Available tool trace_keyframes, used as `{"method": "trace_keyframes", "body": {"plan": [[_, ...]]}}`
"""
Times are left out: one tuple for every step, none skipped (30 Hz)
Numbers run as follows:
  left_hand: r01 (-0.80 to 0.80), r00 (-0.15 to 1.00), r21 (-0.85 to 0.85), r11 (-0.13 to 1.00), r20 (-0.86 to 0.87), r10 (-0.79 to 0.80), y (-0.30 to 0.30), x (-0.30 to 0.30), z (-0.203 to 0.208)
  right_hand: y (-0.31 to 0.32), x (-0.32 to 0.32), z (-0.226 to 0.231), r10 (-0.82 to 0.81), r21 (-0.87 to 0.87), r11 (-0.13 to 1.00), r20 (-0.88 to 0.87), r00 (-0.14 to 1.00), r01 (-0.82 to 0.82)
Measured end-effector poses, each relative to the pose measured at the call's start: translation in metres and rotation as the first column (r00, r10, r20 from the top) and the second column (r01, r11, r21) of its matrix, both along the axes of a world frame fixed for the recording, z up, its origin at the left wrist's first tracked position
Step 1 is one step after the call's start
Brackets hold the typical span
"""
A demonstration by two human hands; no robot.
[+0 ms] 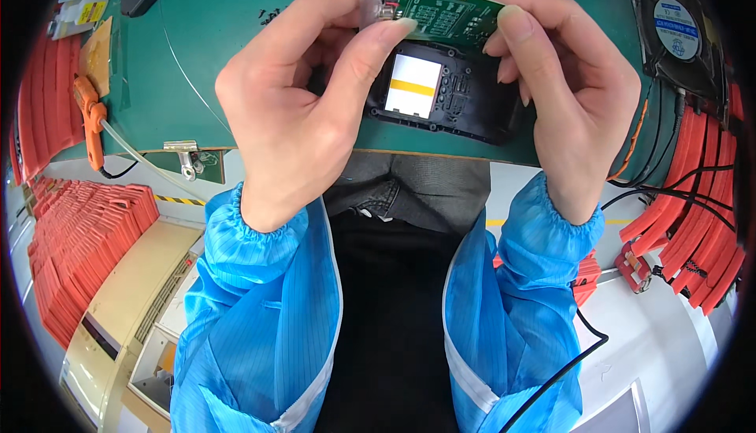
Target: Assembling a handheld electronic device by placing a PCB into its casing and securing it with screws using an electric screwdriver.
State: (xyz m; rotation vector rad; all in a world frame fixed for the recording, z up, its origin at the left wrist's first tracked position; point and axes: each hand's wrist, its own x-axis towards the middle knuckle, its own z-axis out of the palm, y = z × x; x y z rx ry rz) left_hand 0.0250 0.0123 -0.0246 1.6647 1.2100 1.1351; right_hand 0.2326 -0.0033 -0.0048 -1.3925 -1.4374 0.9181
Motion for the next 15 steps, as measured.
{"method": "trace_keyframes", "body": {"plan": [[-0.026, 0.999, -0.002, 1.0, -0.035, 0.026, -0.001, 0.0, 0.002, 0.0, -0.002, 0.003, -0.025, -0.008, 1.0, 0.032, 0.999, 0.026], [-0.052, 0.996, -0.003, 0.999, -0.069, 0.052, -0.001, -0.001, 0.003, 0.0, -0.003, 0.005, -0.05, -0.015, 0.999, 0.065, 0.997, 0.051], [-0.052, 0.996, -0.005, 0.999, -0.066, 0.052, -0.001, 0.0, 0.005, -0.001, -0.002, 0.005, -0.05, -0.016, 0.999, 0.068, 0.996, 0.051], [-0.034, 0.997, -0.014, 0.999, -0.072, 0.032, 0.0, 0.002, 0.008, -0.003, 0.003, 0.004, -0.027, 0.057, 0.998, 0.129, 0.991, 0.02], [-0.018, 0.997, -0.019, 1.0, -0.081, 0.016, 0.001, 0.003, 0.01, -0.005, 0.009, 0.001, -0.006, 0.131, 0.991, 0.188, 0.982, -0.019], [0.0, 0.996, -0.024, 1.0, -0.087, -0.002, 0.002, 0.005, 0.012, -0.007, 0.014, 0.001, 0.008, 0.203, 0.977, 0.249, 0.968, -0.06], [-0.008, 0.996, -0.021, 1.0, -0.089, 0.006, 0.001, 0.005, 0.012, -0.009, 0.018, 0.003, 0.015, 0.206, 0.976, 0.247, 0.969, -0.068], [-0.019, 0.997, -0.027, 0.999, -0.071, 0.018, 0.001, 0.006, 0.012, -0.014, 0.021, 0.008, 0.058, 0.199, 0.97, 0.369, 0.928, -0.14], [-0.029, 0.998, -0.033, 0.999, -0.05, 0.028, 0.0, 0.007, 0.012, -0.019, 0.024, 0.012, 0.097, 0.183, 0.961, 0.486, 0.869, -0.209], [-0.045, 0.998, -0.036, 0.998, -0.038, 0.043, -0.001, 0.005, 0.012, -0.023, 0.023, 0.012, 0.114, 0.141, 0.965, 0.535, 0.837, -0.221], [-0.056, 0.998, -0.029, 0.998, -0.043, 0.055, -0.001, 0.002, 0.01, -0.023, 0.021, 0.006, 0.119, 0.15, 0.961, 0.53, 0.839, -0.231], [-0.03, 0.999, -0.024, 0.999, -0.018, 0.029, 0.001, 0.0, 0.006, -0.027, 0.022, 0.004, 0.095, 0.163, 0.963, 0.54, 0.836, -0.215], [-0.005, 1.0, -0.016, 1.0, 0.005, 0.005, 0.003, -0.002, 0.001, -0.029, 0.023, 0.001, 0.072, 0.179, 0.963, 0.548, 0.833, -0.2], [0.019, 0.999, -0.007, 1.0, 0.028, -0.018, 0.004, -0.003, -0.001, -0.03, 0.023, 0.001, 0.049, 0.195, 0.963, 0.555, 0.83, -0.187], [0.02, 0.999, -0.003, 1.0, 0.037, -0.019, 0.004, -0.002, -0.004, -0.03, 0.024, 0.002, 0.046, 0.198, 0.962, 0.563, 0.825, -0.188]]}}
